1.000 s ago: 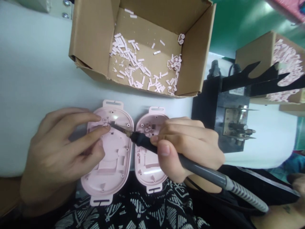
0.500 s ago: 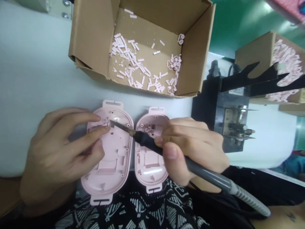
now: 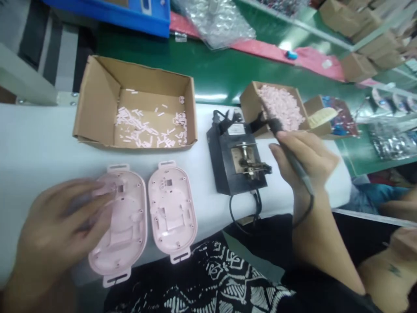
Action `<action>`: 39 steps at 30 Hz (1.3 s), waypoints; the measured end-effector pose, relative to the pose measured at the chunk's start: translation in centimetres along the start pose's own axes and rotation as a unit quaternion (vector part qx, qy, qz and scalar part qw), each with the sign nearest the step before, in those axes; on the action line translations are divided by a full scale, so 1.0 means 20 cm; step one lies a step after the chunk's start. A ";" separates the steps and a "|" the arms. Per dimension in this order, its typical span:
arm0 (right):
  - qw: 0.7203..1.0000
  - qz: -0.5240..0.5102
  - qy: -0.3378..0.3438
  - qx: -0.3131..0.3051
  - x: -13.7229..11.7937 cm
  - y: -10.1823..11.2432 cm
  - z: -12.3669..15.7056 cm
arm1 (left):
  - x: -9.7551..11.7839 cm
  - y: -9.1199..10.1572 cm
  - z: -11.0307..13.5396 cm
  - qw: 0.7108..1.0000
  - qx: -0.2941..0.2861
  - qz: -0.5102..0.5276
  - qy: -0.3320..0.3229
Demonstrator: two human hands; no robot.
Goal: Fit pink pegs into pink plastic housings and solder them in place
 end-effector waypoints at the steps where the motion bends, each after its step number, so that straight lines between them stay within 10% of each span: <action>1: 0.999 -0.001 0.024 -0.034 0.06 -0.01 -0.02 | 0.04 0.01 0.02 1.000 -0.001 0.008 -0.017; 7: 0.957 -0.081 -0.058 -0.271 0.31 -0.21 0.05 | 0.25 -0.06 0.24 0.991 -0.134 -0.024 -0.020; 14: 0.988 -0.063 0.046 -0.134 0.33 -0.07 0.18 | 0.32 -0.09 0.27 0.985 -0.165 -0.026 -0.032; 19: 0.975 -0.129 0.144 0.111 -0.05 0.27 0.44 | 0.47 -0.10 0.10 0.990 -0.093 0.001 -0.101; 25: 0.913 -0.361 0.049 -0.182 -0.72 -0.12 0.72 | 0.61 -0.34 -0.05 0.987 -0.112 0.030 -0.111; 29: 0.912 -0.365 -0.064 -0.178 -0.84 -0.31 0.78 | 0.73 -0.38 -0.08 0.989 -0.047 0.049 -0.130; 34: 0.901 -0.431 -0.043 -0.007 -0.71 -0.05 0.83 | 0.91 -0.39 -0.19 0.983 0.072 0.072 -0.154; 39: 0.927 -0.286 -0.191 0.152 -0.11 0.22 0.83 | 1.14 -0.51 -0.49 0.937 0.122 0.207 -0.256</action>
Point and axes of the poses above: each hand's wrist, its own z-axis away from the middle knuckle, its own y-axis out of the back of the hand, x = y × z, the point moved 8 cm from there along -z, towards the middle knuckle, and after that the axes turned 7 degrees about -y, right-handed, at the moved point
